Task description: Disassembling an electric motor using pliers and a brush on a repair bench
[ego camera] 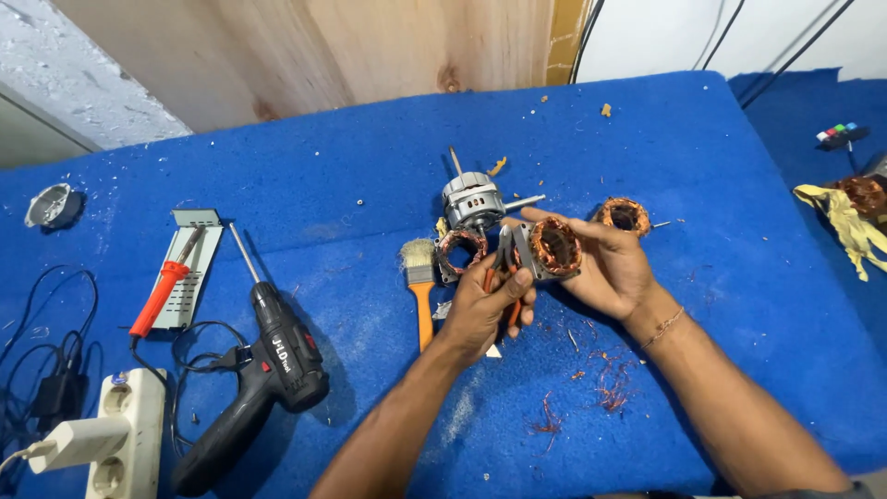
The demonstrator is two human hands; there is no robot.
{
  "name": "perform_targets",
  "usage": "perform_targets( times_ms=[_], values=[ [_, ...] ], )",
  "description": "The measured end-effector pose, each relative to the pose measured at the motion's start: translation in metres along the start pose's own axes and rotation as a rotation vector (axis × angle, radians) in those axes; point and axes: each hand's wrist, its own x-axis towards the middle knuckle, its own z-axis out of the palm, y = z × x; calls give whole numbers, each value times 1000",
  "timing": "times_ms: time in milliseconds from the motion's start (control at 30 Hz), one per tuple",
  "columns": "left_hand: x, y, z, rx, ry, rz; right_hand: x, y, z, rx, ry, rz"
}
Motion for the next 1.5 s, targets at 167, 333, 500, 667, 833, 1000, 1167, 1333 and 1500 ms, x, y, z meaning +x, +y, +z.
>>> perform_targets(
  times_ms=[167,333,500,667,833,1000,1167,1333,1500],
  values=[
    [-2,1,2,-4,-7,-7,4,14,-23,84,148,19],
    [-1,4,4,-1,-24,24,2,10,-12,117,119,33],
    [5,-11,-5,133,-46,68,5,5,-12,-145,140,-33],
    [-8,-1,9,385,65,154,4,8,-19,-74,162,-93],
    [-13,8,10,349,96,145,6,7,-22,-37,149,-139],
    [-21,8,16,-93,-178,-224,11,10,-31,-105,161,-127],
    [-25,8,17,-211,-310,-352,14,11,-46,-119,186,-112],
    [-27,12,18,-218,-412,-423,12,12,-46,-114,172,-135],
    [-26,9,14,-162,-449,-407,10,13,-44,-189,107,-134]
  ],
)
